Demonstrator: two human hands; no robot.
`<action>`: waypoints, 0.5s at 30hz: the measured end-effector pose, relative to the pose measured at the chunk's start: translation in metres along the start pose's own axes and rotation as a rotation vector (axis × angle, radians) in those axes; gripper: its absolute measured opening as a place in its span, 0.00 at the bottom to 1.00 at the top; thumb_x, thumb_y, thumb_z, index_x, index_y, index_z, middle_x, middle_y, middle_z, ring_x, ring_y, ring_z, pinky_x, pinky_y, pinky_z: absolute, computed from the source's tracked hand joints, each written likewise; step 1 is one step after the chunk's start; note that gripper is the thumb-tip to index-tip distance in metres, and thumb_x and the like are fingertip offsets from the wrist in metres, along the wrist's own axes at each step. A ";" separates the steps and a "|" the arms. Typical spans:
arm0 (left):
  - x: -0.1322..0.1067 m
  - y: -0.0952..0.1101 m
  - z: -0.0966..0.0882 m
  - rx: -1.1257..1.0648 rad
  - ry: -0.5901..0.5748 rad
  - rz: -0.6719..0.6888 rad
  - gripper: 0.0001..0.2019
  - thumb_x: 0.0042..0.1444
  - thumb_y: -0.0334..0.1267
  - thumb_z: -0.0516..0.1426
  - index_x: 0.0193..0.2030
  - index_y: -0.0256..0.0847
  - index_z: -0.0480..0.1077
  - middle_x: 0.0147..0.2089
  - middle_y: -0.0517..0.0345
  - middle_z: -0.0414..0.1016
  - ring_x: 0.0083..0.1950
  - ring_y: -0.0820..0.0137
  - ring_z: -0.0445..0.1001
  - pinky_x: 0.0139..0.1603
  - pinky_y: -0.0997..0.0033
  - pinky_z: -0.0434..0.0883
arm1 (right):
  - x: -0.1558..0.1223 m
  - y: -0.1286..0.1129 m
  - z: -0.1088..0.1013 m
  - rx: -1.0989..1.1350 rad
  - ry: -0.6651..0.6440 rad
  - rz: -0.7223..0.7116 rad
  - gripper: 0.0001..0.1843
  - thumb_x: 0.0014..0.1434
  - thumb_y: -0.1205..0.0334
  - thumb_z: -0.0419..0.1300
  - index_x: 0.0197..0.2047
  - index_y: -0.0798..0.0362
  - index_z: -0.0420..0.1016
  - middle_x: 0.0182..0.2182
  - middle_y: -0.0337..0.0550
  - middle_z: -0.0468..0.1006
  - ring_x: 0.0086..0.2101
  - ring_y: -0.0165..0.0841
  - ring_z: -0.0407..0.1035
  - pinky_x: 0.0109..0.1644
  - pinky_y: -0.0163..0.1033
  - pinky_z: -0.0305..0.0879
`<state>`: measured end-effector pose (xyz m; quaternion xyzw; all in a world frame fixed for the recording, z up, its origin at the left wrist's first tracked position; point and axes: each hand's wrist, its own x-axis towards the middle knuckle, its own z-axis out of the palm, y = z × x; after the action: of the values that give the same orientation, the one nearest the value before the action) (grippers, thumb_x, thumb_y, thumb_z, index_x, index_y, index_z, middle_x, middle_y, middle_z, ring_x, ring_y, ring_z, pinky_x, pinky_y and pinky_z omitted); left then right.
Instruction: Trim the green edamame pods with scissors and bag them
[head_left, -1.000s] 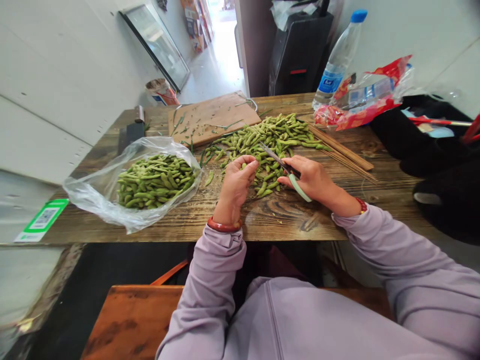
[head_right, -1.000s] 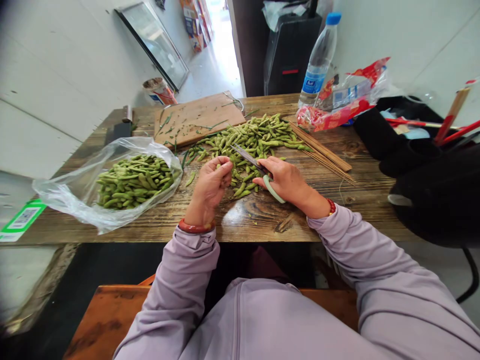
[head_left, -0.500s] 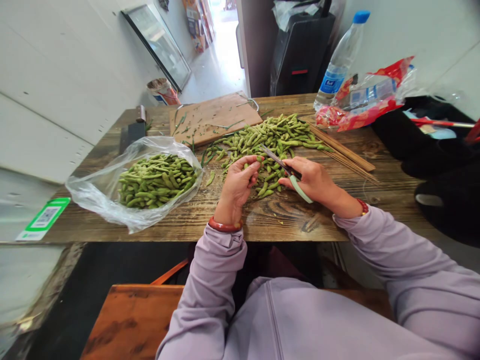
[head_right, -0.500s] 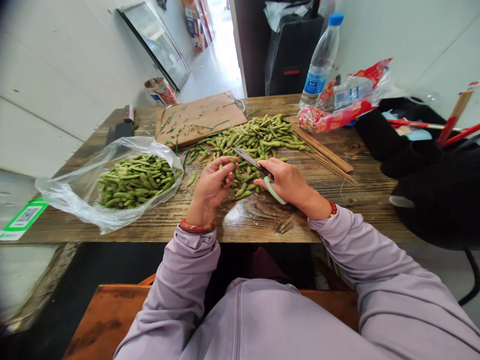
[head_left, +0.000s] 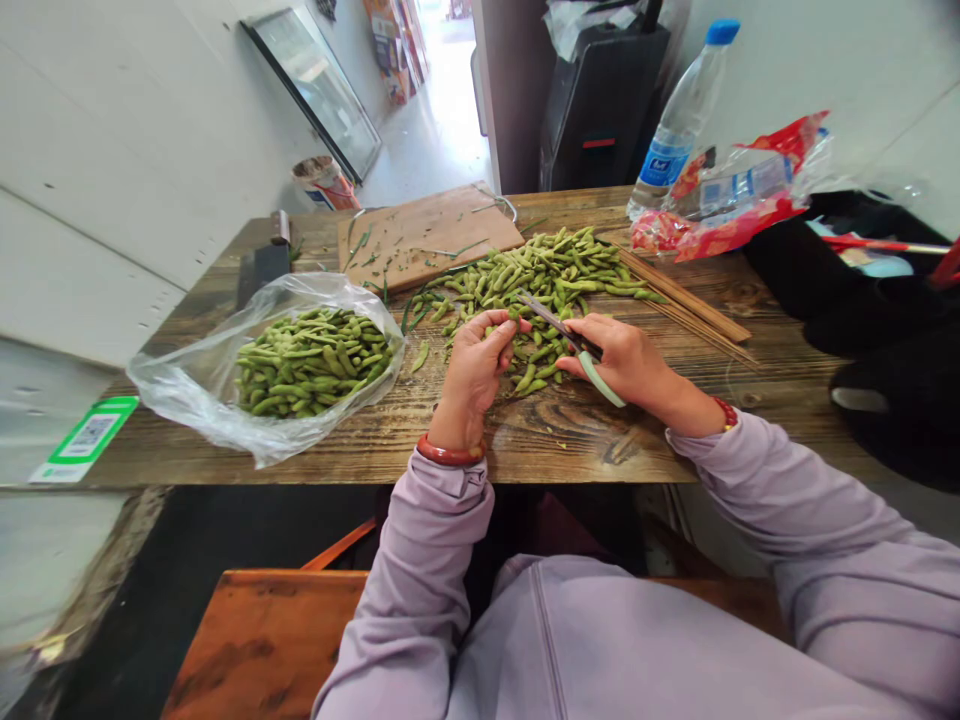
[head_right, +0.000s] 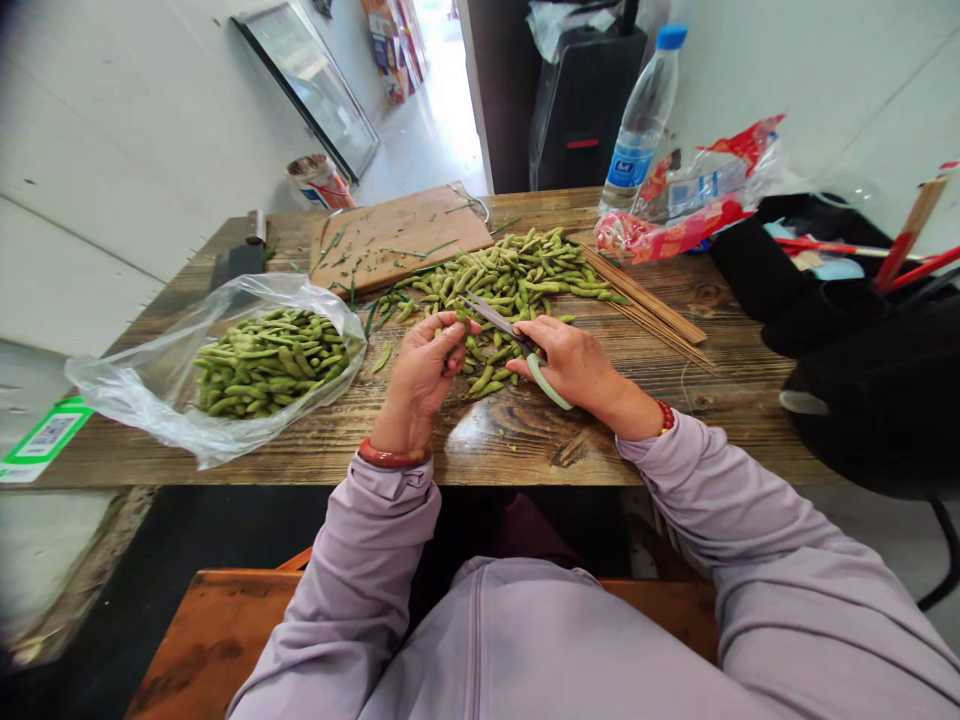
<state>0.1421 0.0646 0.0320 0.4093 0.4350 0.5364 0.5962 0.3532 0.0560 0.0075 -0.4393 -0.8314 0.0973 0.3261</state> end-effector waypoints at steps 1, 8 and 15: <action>-0.001 0.000 0.000 0.001 -0.028 0.002 0.09 0.52 0.36 0.64 0.35 0.38 0.67 0.31 0.60 0.77 0.18 0.84 0.57 0.18 0.80 0.49 | 0.000 0.000 0.000 0.001 -0.003 -0.004 0.21 0.61 0.51 0.65 0.54 0.51 0.75 0.42 0.49 0.79 0.40 0.44 0.75 0.44 0.47 0.72; -0.001 -0.001 -0.001 0.066 -0.064 0.039 0.12 0.53 0.43 0.65 0.35 0.39 0.70 0.26 0.63 0.73 0.18 0.83 0.56 0.18 0.79 0.50 | 0.000 -0.004 -0.002 0.020 -0.046 0.002 0.24 0.60 0.49 0.66 0.56 0.51 0.75 0.40 0.47 0.77 0.33 0.38 0.72 0.39 0.43 0.69; -0.003 -0.003 0.002 0.277 -0.086 0.110 0.07 0.53 0.40 0.65 0.34 0.38 0.77 0.25 0.61 0.73 0.19 0.81 0.57 0.18 0.77 0.53 | 0.001 -0.006 -0.004 0.010 -0.080 0.001 0.26 0.58 0.50 0.67 0.57 0.53 0.75 0.42 0.48 0.77 0.33 0.37 0.71 0.38 0.42 0.68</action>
<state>0.1448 0.0617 0.0298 0.5333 0.4559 0.4851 0.5220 0.3517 0.0529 0.0136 -0.4338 -0.8430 0.1192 0.2950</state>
